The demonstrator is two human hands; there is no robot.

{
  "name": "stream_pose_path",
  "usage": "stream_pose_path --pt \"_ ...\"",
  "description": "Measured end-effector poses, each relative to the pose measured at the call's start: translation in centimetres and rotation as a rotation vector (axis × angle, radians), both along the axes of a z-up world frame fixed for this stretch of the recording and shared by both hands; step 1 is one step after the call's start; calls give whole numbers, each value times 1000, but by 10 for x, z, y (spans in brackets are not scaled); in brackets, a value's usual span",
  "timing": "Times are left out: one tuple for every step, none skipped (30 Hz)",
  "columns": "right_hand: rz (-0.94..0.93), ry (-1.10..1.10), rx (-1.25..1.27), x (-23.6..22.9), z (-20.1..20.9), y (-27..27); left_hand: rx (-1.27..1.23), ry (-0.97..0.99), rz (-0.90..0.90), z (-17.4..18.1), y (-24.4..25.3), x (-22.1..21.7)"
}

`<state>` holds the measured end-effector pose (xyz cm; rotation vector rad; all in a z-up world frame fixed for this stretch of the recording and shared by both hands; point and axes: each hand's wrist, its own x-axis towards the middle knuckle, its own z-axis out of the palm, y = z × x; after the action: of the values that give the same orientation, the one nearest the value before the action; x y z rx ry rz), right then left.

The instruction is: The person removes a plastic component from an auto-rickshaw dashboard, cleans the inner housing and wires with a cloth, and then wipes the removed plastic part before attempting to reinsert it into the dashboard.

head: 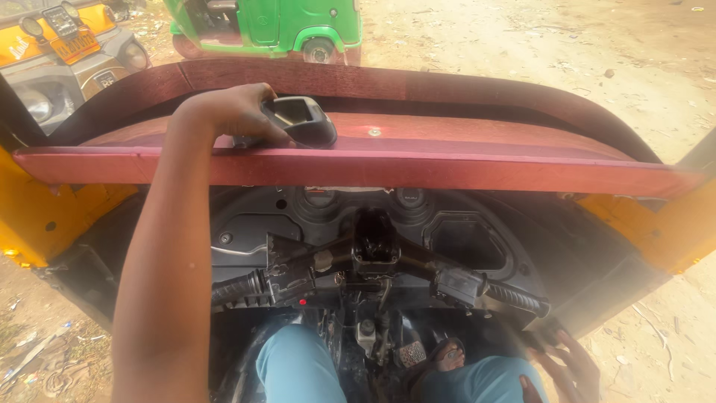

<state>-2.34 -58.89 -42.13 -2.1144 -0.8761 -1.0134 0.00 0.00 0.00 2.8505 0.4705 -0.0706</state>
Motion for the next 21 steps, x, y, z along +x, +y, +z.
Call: stream_pose_path --pt "-51 16 14 -8 10 1 58 -171 -49 -3 -1 -8" --pt "-103 32 28 -15 18 3 114 -343 -100 -7 -4 -14" --pt "-148 47 44 -20 22 7 172 -514 -148 -11 -7 -22" --pt "-138 84 84 -23 23 12 250 -683 -173 -15 -13 -29" --pt "-121 120 123 -24 20 16 329 -852 -193 -18 -19 -39" --pt "-104 156 162 -22 16 17 410 -1020 -213 -24 -28 -50" --pt "-51 140 186 -12 12 22 446 -1183 -218 -34 -42 -61" --pt "3 125 209 -3 8 30 483 -1346 -226 -49 -64 -73" --pt "61 114 243 3 5 43 365 -1440 -163 -73 -95 -92" --pt "99 154 270 7 8 52 179 -1439 -17 -99 -135 -113" --pt "129 206 306 -1 12 66 21 -1559 -49 -116 -172 -128" --pt "159 257 342 -7 21 84 -102 -1539 -55 -129 -200 -144" --pt "381 515 483 -13 39 93 -175 -1479 30 -141 -229 -157" --pt "603 773 626 -16 60 106 -246 -1415 114 -150 -246 -165" --pt "620 871 705 -28 82 118 -295 -1351 175 -158 -256 -165" --pt "637 968 786 -42 101 134 -343 -1285 233 -166 -263 -164" --pt "652 1004 731 -51 124 145 -392 -1217 295 -175 -270 -165" --pt "666 1041 676 -56 144 154 -409 -1189 293 -183 -273 -165" --pt "681 1033 596 -59 159 163 -415 -1158 294 -191 -271 -166" --pt "695 1026 516 -63 171 169 -421 -1128 296 -199 -272 -168" --pt "691 1077 527 -67 177 178 -455 -1078 305 -207 -272 -171"
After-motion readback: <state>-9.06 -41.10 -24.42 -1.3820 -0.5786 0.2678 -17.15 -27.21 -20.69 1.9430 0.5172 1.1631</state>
